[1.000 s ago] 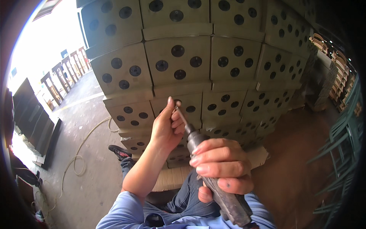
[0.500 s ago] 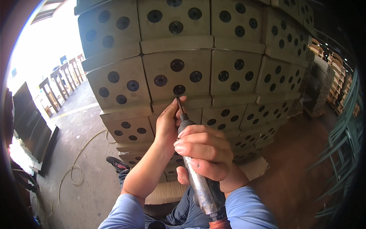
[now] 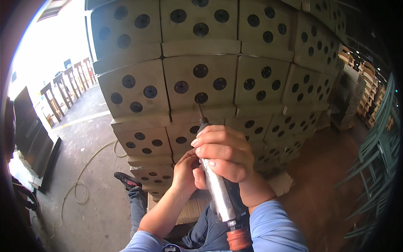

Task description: The person sits on the floor and uses a pneumatic screwdriver to fasten screws into the side of stacked cardboard crates. They repeatedly pick up screws, align them with pre-drilled holes, and drive them in to secure the crates together.

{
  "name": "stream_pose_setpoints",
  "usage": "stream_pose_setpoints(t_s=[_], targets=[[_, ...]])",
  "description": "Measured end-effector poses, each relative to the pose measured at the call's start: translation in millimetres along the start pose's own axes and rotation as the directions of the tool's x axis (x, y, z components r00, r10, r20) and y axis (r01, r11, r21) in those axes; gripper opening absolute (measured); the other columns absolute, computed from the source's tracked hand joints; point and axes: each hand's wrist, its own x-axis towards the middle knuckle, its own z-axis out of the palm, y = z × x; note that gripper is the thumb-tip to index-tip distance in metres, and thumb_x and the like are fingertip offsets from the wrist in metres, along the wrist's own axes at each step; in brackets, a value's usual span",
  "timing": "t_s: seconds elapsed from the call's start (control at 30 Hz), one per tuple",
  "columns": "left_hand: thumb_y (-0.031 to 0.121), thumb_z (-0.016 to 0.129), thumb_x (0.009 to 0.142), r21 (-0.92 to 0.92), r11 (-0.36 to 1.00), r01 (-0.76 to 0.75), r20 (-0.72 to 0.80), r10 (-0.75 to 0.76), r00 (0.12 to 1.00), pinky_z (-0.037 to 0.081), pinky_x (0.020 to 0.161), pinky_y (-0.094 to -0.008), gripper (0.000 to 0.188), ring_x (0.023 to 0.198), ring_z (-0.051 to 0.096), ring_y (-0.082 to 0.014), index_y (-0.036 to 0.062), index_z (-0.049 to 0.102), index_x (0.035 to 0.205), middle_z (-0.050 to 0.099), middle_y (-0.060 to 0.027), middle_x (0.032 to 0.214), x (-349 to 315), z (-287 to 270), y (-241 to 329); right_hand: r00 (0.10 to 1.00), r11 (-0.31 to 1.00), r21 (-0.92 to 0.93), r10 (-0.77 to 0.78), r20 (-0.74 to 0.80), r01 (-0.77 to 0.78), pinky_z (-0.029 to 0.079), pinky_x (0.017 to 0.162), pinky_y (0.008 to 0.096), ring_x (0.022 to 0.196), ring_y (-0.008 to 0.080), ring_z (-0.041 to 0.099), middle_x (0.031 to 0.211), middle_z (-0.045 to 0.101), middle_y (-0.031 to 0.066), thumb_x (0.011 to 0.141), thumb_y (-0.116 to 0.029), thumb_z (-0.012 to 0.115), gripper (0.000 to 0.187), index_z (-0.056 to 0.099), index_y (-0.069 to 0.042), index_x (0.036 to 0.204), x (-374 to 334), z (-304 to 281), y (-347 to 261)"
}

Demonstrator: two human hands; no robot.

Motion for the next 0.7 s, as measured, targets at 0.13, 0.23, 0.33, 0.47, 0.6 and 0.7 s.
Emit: stream_pose_setpoints(t_s=[0.13,0.23,0.33,0.47,0.6,0.7], targets=[[0.013,0.04,0.11,-0.083,0.996,-0.022,-0.077,0.016,0.997,0.048,0.064,-0.0268,0.02,0.078,0.061,-0.0175,0.0045,0.051,0.125,0.069,-0.0134,0.103,-6,-17,-5,0.999,0.999,0.014,-0.041,-0.018,0.042,0.065,0.069,0.0482,0.08,0.0301,0.071,0.093,0.067,0.0117,0.074,-0.006,0.078,0.039,0.048,-0.01,0.098,-2,7,12],[0.019,0.039,0.113,-0.052,0.999,-0.004,-0.108,-0.001,0.994,0.038,0.049,-0.0237,0.021,0.067,0.059,-0.0174,0.0044,0.049,0.124,0.069,-0.0146,0.1,-13,-29,-19,0.998,0.998,0.022,-0.055,-0.037,0.056,0.065,0.07,0.0489,0.08,0.0307,0.071,0.092,0.067,0.0134,0.075,-0.007,0.077,0.039,0.047,-0.009,0.099,-5,7,16],[0.018,0.039,0.112,-0.08,0.992,0.098,-0.012,-0.099,0.995,0.038,0.049,-0.024,0.021,0.069,0.058,-0.0173,0.004,0.05,0.124,0.069,-0.0157,0.101,-17,-61,-33,0.997,0.999,-0.028,-0.043,-0.058,0.042,0.064,0.07,0.05,0.079,0.0308,0.071,0.095,0.067,0.0154,0.076,-0.008,0.077,0.04,0.047,-0.008,0.103,-4,10,14],[0.004,0.037,0.105,-0.062,0.996,0.065,-0.136,-0.073,0.988,0.047,0.059,-0.0268,0.024,0.075,0.06,-0.0188,0.0021,0.047,0.127,0.069,-0.0195,0.107,-31,-35,-13,0.998,1.0,-0.018,-0.017,-0.053,0.016,0.061,0.074,0.0483,0.08,0.0254,0.066,0.108,0.061,0.0124,0.092,-0.021,0.071,0.047,0.043,-0.013,0.128,-7,-5,-15],[0.009,0.043,0.107,0.0,0.985,-0.175,0.072,0.174,0.982,0.05,0.063,-0.023,0.029,0.075,0.059,-0.0157,0.0004,0.046,0.134,0.069,-0.0235,0.116,-18,7,31,0.967,0.989,0.135,-0.025,-0.253,0.061,0.065,0.068,0.0478,0.078,0.0265,0.07,0.102,0.064,0.015,0.089,-0.02,0.077,0.046,0.044,-0.007,0.118,-7,-12,-56],[0.013,0.043,0.109,-0.022,0.965,-0.26,0.215,0.258,0.942,0.038,0.048,-0.0214,0.03,0.064,0.05,-0.012,0.0,0.049,0.136,0.068,-0.0231,0.117,-9,36,57,0.946,0.982,0.187,0.034,-0.323,0.029,0.065,0.066,0.0459,0.075,0.025,0.069,0.101,0.063,0.0132,0.092,-0.022,0.076,0.045,0.043,-0.007,0.119,-2,-14,-69]])
